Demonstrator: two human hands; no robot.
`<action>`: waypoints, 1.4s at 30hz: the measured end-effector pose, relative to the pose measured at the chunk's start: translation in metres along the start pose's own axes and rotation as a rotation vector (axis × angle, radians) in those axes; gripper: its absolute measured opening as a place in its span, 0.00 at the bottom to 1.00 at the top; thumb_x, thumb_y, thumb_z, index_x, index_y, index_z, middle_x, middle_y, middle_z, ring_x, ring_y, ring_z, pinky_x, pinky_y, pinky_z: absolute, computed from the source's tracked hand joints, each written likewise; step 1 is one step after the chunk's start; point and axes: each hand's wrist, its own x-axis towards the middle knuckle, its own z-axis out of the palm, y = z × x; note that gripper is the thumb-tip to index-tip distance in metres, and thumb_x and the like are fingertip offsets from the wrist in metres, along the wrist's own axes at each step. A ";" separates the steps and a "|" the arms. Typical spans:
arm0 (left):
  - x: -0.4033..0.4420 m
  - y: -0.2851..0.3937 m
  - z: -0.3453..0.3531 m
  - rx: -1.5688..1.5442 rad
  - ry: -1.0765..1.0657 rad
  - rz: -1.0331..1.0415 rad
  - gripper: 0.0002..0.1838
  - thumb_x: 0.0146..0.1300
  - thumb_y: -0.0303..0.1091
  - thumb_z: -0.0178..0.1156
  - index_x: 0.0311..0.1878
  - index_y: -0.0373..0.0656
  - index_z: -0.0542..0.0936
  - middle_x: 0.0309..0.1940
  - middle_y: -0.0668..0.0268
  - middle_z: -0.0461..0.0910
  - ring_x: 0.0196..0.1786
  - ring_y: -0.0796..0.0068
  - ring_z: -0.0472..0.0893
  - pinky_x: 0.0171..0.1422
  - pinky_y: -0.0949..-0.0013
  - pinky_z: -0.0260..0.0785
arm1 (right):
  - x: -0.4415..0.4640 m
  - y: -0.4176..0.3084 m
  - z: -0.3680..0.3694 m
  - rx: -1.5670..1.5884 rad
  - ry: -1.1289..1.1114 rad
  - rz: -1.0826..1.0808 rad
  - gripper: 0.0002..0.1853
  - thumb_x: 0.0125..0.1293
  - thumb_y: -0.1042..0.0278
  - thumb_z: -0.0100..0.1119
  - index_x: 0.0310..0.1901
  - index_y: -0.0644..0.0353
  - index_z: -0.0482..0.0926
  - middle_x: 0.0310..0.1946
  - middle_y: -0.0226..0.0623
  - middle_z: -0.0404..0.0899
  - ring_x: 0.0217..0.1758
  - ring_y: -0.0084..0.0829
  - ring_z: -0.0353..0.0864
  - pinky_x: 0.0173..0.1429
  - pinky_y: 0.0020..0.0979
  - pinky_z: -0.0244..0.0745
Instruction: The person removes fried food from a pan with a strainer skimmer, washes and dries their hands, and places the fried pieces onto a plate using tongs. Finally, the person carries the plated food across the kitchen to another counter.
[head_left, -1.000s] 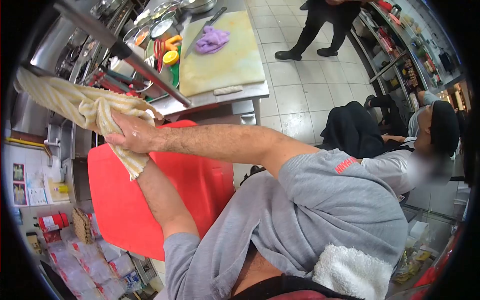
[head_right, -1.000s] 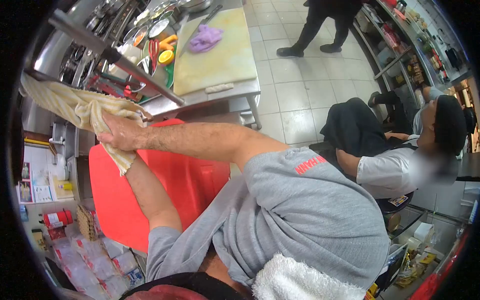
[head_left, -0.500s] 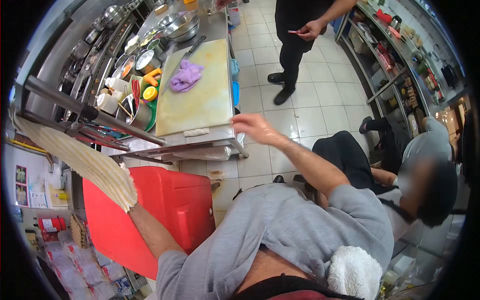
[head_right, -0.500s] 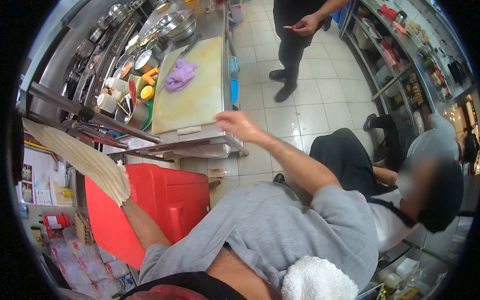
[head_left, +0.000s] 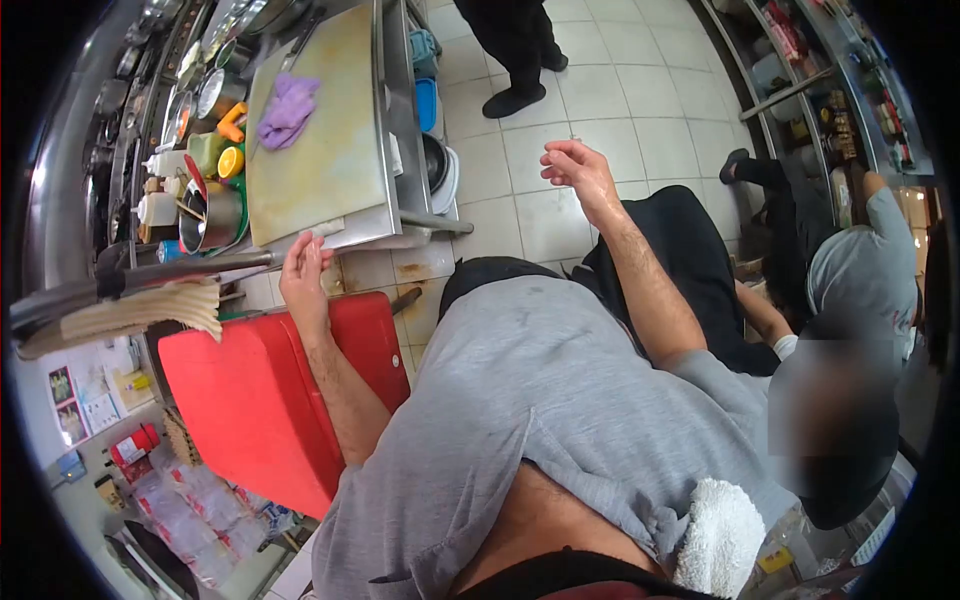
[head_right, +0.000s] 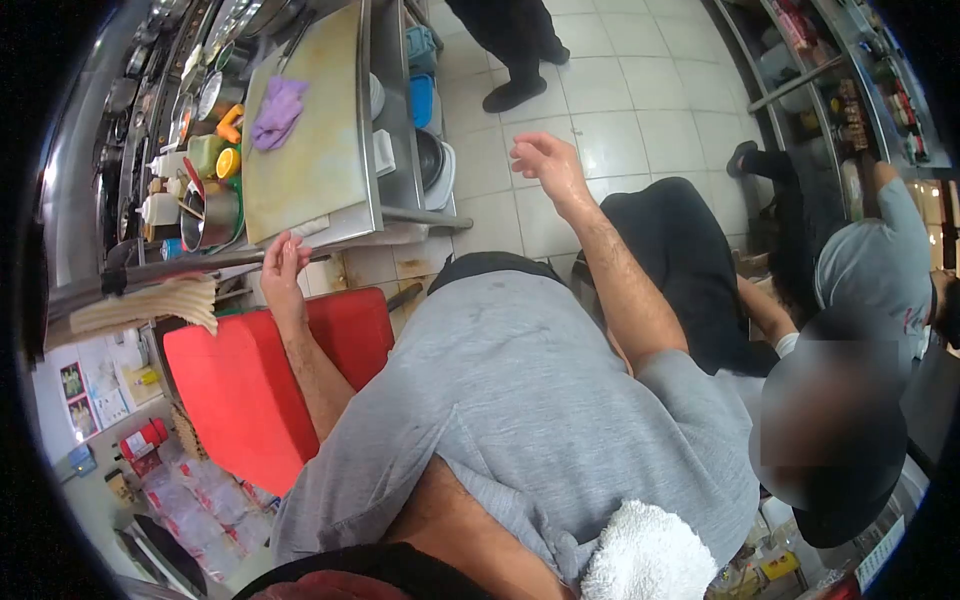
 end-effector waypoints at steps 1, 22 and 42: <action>0.008 0.004 0.006 0.025 -0.036 0.003 0.17 0.64 0.33 0.54 0.53 0.33 0.70 0.41 0.61 0.77 0.40 0.79 0.77 0.45 0.77 0.67 | 0.004 0.002 -0.001 0.015 -0.004 0.020 0.16 0.61 0.63 0.53 0.47 0.66 0.73 0.37 0.37 0.78 0.37 0.26 0.78 0.41 0.26 0.70; 0.165 -0.122 0.258 -0.208 -0.545 -0.623 0.21 0.60 0.40 0.55 0.55 0.41 0.69 0.44 0.64 0.74 0.39 0.74 0.76 0.38 0.70 0.69 | 0.141 0.044 -0.044 -0.057 0.133 0.402 0.11 0.60 0.66 0.50 0.43 0.60 0.73 0.33 0.36 0.76 0.32 0.29 0.77 0.35 0.29 0.71; 0.232 -0.369 0.258 -0.621 0.659 -0.998 0.25 0.61 0.48 0.50 0.58 0.47 0.63 0.49 0.59 0.67 0.46 0.62 0.72 0.52 0.61 0.68 | 0.185 0.019 -0.273 -0.354 0.514 0.608 0.15 0.59 0.65 0.50 0.48 0.56 0.69 0.30 0.33 0.72 0.31 0.33 0.76 0.36 0.39 0.69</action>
